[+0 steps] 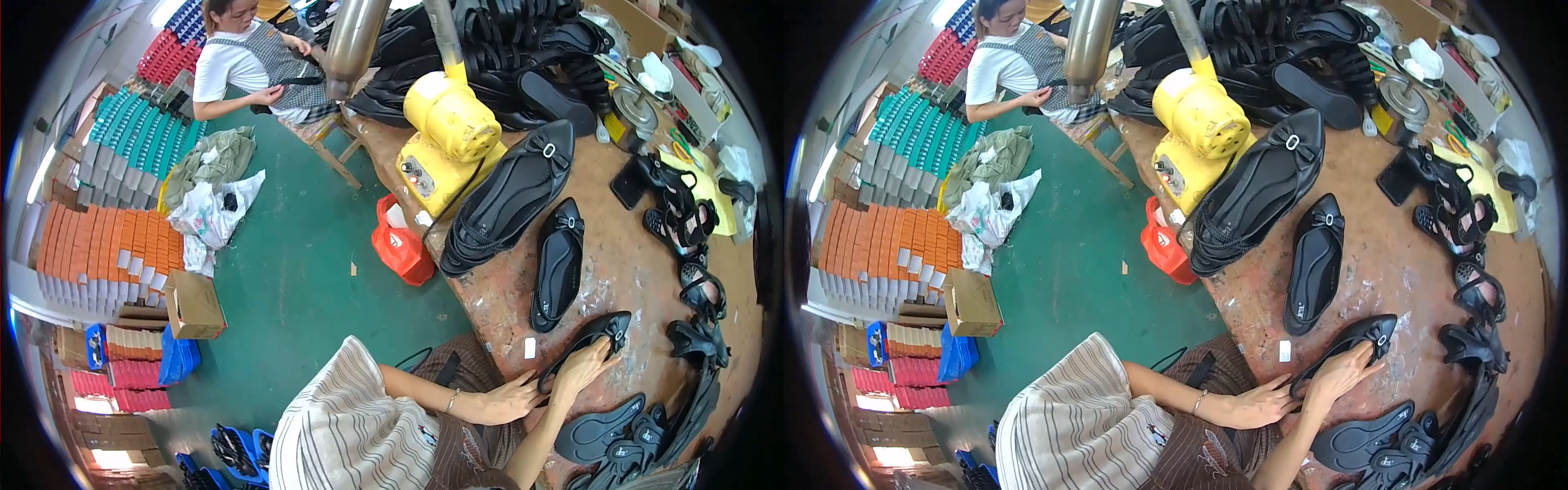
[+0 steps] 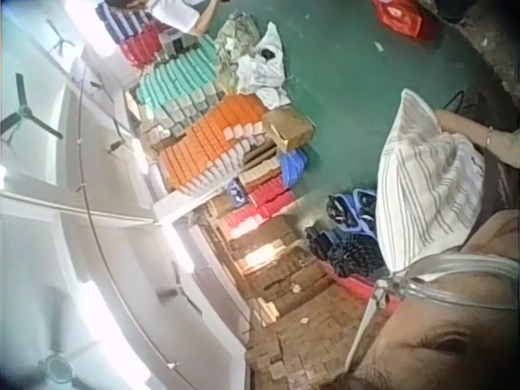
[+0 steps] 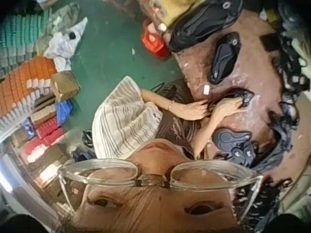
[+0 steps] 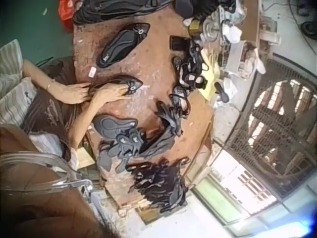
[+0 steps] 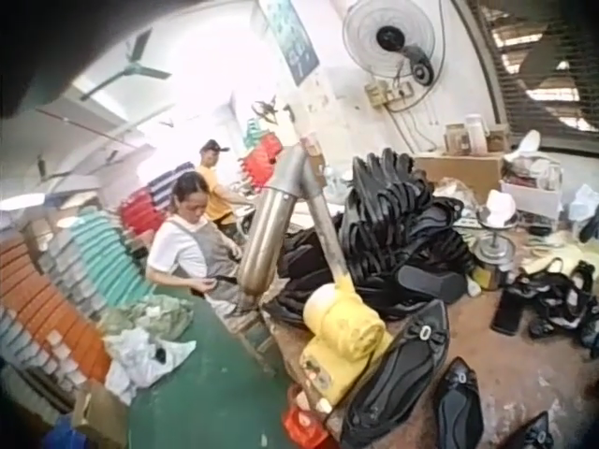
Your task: Inserting insoles into black flat shoes and organizing them on a workbench.
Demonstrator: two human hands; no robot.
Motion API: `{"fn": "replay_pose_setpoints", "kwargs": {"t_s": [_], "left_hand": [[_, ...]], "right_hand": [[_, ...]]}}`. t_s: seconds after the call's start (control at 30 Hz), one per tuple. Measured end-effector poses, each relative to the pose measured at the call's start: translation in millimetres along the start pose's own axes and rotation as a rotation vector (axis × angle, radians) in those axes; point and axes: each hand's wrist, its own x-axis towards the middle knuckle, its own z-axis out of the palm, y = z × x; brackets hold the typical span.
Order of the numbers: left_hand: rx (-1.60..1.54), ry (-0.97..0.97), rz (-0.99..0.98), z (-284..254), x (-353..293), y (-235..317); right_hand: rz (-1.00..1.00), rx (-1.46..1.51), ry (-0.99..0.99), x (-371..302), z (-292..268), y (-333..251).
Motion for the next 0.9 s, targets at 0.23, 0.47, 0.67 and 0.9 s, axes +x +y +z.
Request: {"fn": "replay_pose_setpoints", "kwargs": {"t_s": [0.23, 0.47, 0.67, 0.9], "left_hand": [[-0.055, -0.181, -0.027, 0.4, 4.7, -2.3], [-0.042, -0.017, -0.007, 5.5, 2.8, -0.9], [0.002, -0.012, -0.007, 4.1, 1.9, -1.3], [0.063, -0.075, 0.003, 11.2, 4.6, -2.5]], "right_hand": [[-0.085, -0.106, 0.318, -12.3, 37.9, 10.9], [-0.174, 0.103, 0.339, -9.3, 31.2, 16.4], [-0.143, 0.053, -0.015, -7.1, -12.0, 1.4], [-0.313, -0.067, 0.254, 3.6, 29.7, 36.3]]}}
